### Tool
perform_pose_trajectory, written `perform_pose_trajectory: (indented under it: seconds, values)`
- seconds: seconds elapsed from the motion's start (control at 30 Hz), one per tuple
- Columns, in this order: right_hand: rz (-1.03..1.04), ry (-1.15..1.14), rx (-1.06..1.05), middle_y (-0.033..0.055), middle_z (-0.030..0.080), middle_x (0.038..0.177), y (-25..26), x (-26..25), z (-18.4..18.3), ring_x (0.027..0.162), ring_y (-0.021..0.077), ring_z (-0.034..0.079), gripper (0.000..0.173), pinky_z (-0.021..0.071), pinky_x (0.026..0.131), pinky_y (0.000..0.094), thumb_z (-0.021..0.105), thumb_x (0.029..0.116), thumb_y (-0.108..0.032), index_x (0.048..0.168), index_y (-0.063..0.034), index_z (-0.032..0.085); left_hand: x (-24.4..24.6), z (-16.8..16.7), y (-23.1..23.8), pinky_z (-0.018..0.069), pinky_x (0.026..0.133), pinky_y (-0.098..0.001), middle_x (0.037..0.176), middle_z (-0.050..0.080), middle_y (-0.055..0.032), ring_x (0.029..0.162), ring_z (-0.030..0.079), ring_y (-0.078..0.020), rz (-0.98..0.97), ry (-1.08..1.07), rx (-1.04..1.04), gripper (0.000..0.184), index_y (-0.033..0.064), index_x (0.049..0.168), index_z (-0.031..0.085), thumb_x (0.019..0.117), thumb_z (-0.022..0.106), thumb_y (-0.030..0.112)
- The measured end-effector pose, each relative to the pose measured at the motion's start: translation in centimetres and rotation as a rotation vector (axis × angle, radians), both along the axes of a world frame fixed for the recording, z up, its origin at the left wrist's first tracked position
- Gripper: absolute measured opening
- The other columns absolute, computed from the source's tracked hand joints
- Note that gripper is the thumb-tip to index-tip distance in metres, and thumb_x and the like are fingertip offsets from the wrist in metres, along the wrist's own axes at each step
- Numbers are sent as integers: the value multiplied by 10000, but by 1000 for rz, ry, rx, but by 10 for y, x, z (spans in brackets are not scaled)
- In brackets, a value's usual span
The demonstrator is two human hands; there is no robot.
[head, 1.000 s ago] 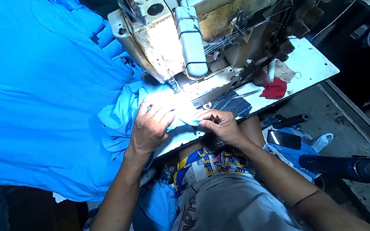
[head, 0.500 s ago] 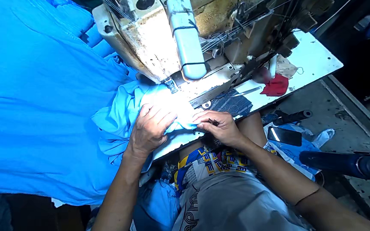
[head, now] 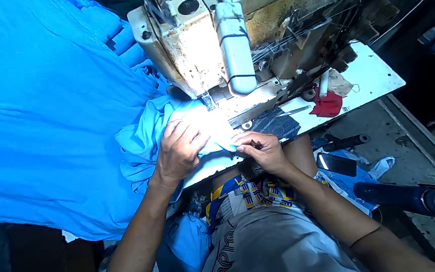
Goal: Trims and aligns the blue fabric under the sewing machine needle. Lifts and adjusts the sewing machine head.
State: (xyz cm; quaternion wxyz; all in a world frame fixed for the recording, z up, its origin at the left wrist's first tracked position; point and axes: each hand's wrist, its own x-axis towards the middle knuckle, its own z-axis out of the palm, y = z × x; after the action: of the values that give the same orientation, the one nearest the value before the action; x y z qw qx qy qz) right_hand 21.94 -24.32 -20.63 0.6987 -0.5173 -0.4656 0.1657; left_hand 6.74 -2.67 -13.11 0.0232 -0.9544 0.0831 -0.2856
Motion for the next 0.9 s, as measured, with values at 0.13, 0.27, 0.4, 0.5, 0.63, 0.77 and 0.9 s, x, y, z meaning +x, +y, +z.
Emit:
perform_pose_trajectory:
  seconds: [0.13, 0.27, 0.4, 0.5, 0.63, 0.77, 0.9]
  values:
    - [-20, 11, 7, 132, 738, 1118, 6, 0, 3, 1045, 205, 717, 82, 621, 899, 356, 693, 920, 49, 985, 38, 742, 4, 4, 5, 450, 980, -520, 917, 661, -129, 952, 625, -337, 5, -8, -5, 219, 83, 1067, 775, 948, 595, 119]
    - [-46, -7, 12, 117, 733, 1079, 21, 4, 6, 888, 142, 706, 79, 612, 760, 288, 704, 915, 40, 986, 33, 739, 8, 7, 18, 475, 953, -514, 973, 662, -150, 996, 631, -346, 8, 7, -46, 214, 74, 1042, 774, 931, 593, 100]
    - [-46, -40, 4, 116, 727, 1073, 28, 8, 9, 862, 140, 699, 83, 609, 737, 284, 703, 922, 35, 1001, 33, 731, 11, 1, 28, 480, 1039, -468, 1202, 731, -114, 1182, 633, -312, -131, -31, -218, 183, 65, 1007, 800, 931, 634, 59]
    - [-40, -45, 3, 119, 726, 1065, 29, 9, 12, 857, 141, 699, 72, 609, 730, 287, 696, 927, 37, 993, 35, 726, 12, -1, 30, 451, 1089, -481, 1029, 764, -77, 1155, 651, -300, -183, -28, -295, 173, 67, 931, 793, 923, 621, 48]
    - [-46, -57, 1, 120, 728, 1055, 29, 9, 12, 841, 137, 693, 74, 602, 716, 279, 697, 923, 41, 992, 39, 725, 13, 3, 29, 466, 1059, -486, 934, 746, -100, 1100, 661, -312, -167, -29, -299, 143, 35, 858, 763, 918, 634, 47]
    - [-56, -54, -8, 114, 729, 1045, 31, 9, 12, 823, 126, 688, 72, 598, 704, 269, 700, 922, 39, 987, 37, 732, 13, 5, 31, 450, 1086, -495, 964, 748, -101, 1133, 655, -318, -136, 1, -271, 152, 30, 857, 757, 917, 617, 36]
    - [-103, -87, -38, 81, 694, 932, 36, 9, 17, 742, 105, 635, 38, 560, 641, 247, 705, 933, -2, 960, 16, 723, 14, 9, 35, 447, 1078, -485, 1014, 740, -106, 1166, 636, -317, -92, 26, -222, 168, 26, 876, 754, 916, 592, 10]
